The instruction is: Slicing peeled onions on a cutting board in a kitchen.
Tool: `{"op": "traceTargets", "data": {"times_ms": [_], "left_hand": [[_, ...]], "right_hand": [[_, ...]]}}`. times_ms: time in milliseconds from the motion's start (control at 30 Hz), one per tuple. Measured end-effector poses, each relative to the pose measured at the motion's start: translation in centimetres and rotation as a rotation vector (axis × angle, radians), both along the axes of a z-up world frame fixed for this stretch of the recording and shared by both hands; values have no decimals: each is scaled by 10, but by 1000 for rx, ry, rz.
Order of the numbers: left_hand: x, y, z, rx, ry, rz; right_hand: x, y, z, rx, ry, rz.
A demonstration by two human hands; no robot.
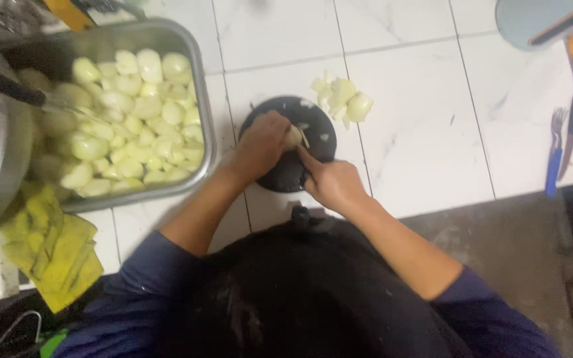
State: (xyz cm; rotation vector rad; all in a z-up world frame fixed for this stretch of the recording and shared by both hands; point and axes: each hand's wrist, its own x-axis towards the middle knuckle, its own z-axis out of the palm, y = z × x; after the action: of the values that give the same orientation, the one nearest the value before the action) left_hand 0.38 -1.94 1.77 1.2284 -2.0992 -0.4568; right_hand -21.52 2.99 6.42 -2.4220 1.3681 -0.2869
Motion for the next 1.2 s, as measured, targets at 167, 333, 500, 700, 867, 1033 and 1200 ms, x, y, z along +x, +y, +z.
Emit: {"op": "traceTargets", "data": {"times_ms": [167, 333, 500, 700, 867, 1033, 1200], "left_hand": [[4, -4, -1, -6, 25, 30], [1, -1, 5, -16, 34, 29], [1, 4, 3, 13, 47, 73], [2, 1, 11, 9, 34, 39], [13, 5, 4, 64, 93, 72], [13, 6, 7, 58, 118, 24], [12, 8, 3, 43, 61, 49]], "right_hand": [[2, 2, 13, -102, -124, 19], [11, -8, -3, -39, 22, 1], [3, 9, 7, -63, -3, 17], [14, -7, -6, -100, -16, 24], [5, 7, 34, -27, 27, 16], [-1, 19, 37, 3, 32, 26], [3, 19, 31, -39, 40, 36]]}}
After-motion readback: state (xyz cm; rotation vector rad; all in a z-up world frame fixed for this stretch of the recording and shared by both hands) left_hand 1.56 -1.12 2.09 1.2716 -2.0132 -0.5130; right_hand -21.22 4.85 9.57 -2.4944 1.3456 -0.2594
